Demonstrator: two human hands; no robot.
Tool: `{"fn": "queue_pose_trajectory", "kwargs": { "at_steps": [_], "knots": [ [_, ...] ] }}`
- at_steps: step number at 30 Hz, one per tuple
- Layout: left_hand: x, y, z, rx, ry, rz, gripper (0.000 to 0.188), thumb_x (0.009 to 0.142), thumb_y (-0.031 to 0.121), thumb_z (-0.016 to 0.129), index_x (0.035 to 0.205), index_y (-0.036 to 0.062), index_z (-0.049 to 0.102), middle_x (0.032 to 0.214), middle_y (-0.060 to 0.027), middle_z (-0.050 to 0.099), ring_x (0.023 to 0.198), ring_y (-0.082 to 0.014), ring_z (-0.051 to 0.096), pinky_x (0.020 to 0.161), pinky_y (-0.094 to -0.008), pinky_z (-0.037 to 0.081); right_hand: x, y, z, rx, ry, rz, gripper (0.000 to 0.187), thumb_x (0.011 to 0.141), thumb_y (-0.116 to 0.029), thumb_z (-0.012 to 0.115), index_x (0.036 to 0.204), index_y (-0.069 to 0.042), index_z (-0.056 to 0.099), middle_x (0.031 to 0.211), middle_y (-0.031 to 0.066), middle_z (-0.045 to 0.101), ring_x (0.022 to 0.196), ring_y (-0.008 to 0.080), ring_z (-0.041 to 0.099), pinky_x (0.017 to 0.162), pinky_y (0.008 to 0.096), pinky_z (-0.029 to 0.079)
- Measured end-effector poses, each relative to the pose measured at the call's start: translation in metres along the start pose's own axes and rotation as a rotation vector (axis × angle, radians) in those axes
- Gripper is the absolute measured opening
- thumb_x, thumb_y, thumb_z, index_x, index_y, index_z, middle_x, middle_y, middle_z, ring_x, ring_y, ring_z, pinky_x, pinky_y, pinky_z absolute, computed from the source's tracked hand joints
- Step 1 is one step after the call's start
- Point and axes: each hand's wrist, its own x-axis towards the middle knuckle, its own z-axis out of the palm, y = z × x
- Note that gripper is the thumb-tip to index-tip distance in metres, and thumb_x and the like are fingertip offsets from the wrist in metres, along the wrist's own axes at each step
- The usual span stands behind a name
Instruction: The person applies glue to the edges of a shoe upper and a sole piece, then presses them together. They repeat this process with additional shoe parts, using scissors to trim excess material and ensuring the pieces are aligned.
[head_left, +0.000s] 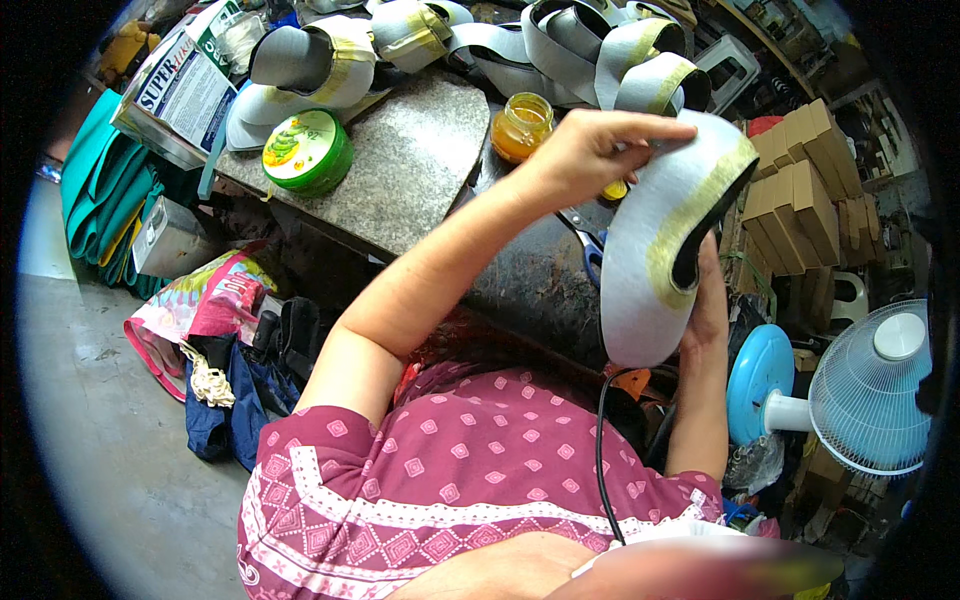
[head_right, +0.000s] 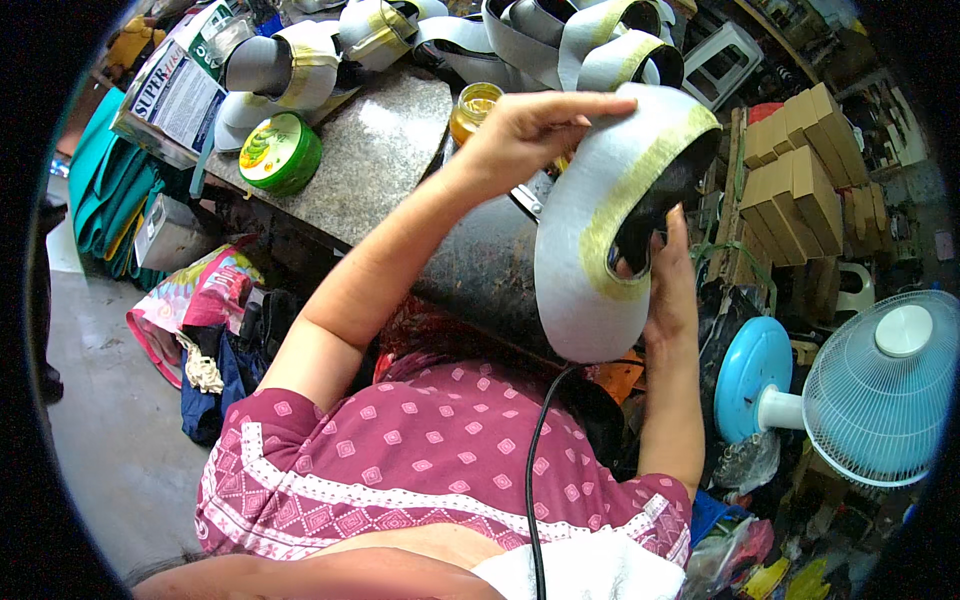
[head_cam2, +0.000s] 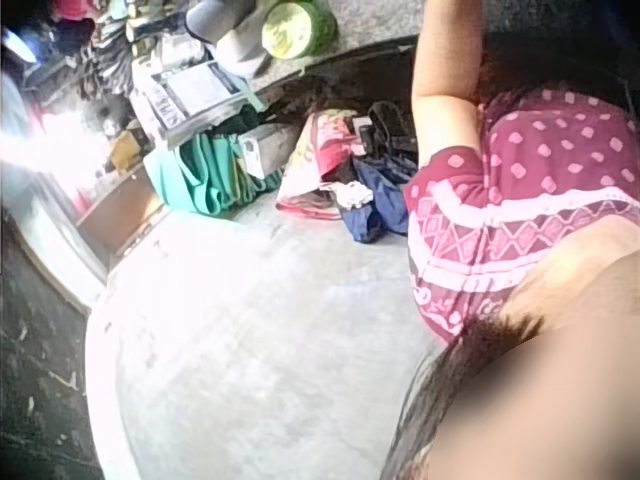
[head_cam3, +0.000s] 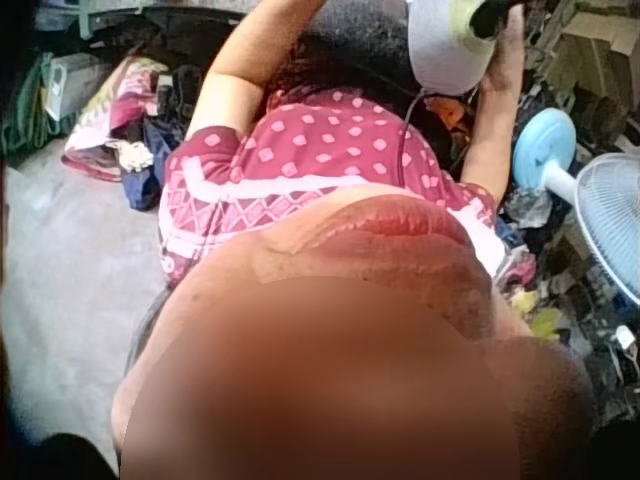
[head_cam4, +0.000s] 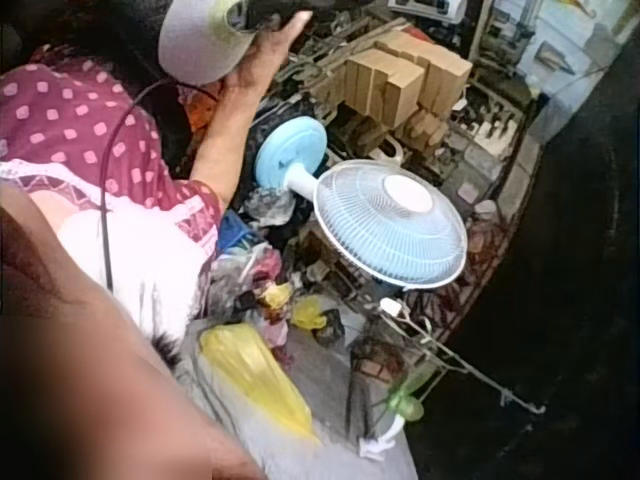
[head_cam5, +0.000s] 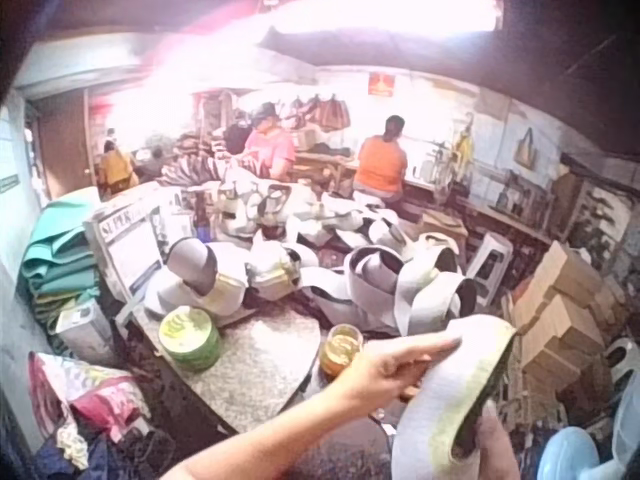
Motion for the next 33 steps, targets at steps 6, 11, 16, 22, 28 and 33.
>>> {"fn": "queue_pose_trajectory", "kwargs": {
  "at_steps": [6,11,16,22,28,33],
  "knots": [
    [0.023,-0.002,-0.036,-0.121,0.014,-0.308,0.044,0.090,-0.001,0.050,0.127,0.0124,0.070,0.112,-0.0036,0.070,0.091,-0.0090,0.062,0.083,-0.0244,0.054,0.058,-0.012,-0.013,-0.016,-0.027,-0.232,0.096,0.088,0.002,0.066,0.160,-0.016,0.005,0.102,0.0071,0.066,0.085,0.0104,0.062,0.072,0.0230,0.049],
    [0.024,-0.012,-0.040,-0.183,0.191,-0.534,0.047,0.080,-0.001,0.047,0.117,0.0066,0.074,0.097,-0.0049,0.070,0.068,-0.0072,0.052,0.071,-0.0191,0.048,0.072,0.002,-0.011,-0.002,-0.093,-0.225,0.096,0.088,0.005,0.065,0.160,-0.018,0.005,0.099,0.0087,0.065,0.080,0.0124,0.060,0.069,0.0251,0.049],
    [0.023,-0.021,-0.033,-0.403,0.191,-0.458,0.037,0.084,-0.002,0.058,0.120,-0.0011,0.070,0.113,-0.0117,0.071,0.096,-0.0160,0.069,0.092,-0.0284,0.054,0.069,0.011,-0.008,-0.156,0.042,-0.256,0.080,0.099,-0.012,0.059,0.159,-0.015,0.007,0.116,0.0141,0.062,0.096,0.0195,0.063,0.080,0.0321,0.051],
    [0.040,-0.040,-0.010,-0.483,0.074,-0.323,0.037,0.083,-0.005,0.058,0.117,0.0021,0.072,0.109,-0.0085,0.072,0.095,-0.0125,0.066,0.091,-0.0256,0.052,0.061,0.014,-0.011,-0.078,0.086,-0.356,0.077,0.102,-0.024,0.054,0.160,-0.017,0.004,0.111,0.0124,0.064,0.102,0.0231,0.063,0.086,0.0362,0.052],
    [0.042,-0.071,-0.004,-0.019,0.168,-0.409,0.039,0.080,-0.007,0.053,0.107,0.0047,0.077,0.104,-0.0132,0.074,0.094,-0.0191,0.067,0.091,-0.0291,0.051,0.053,0.023,-0.006,-0.068,0.097,-0.282,0.075,0.103,-0.015,0.051,0.159,-0.017,0.001,0.116,0.0153,0.062,0.106,0.0245,0.063,0.093,0.0425,0.051],
    [0.037,-0.072,-0.002,0.370,0.226,-0.289,0.032,0.086,-0.001,0.054,0.109,0.0061,0.076,0.108,-0.0199,0.071,0.097,-0.0290,0.070,0.092,-0.0354,0.052,0.054,0.026,-0.005,-0.098,0.047,-0.351,0.076,0.101,-0.013,0.052,0.159,-0.018,0.002,0.119,0.0158,0.061,0.110,0.0259,0.062,0.095,0.0439,0.050]
  ]
}}
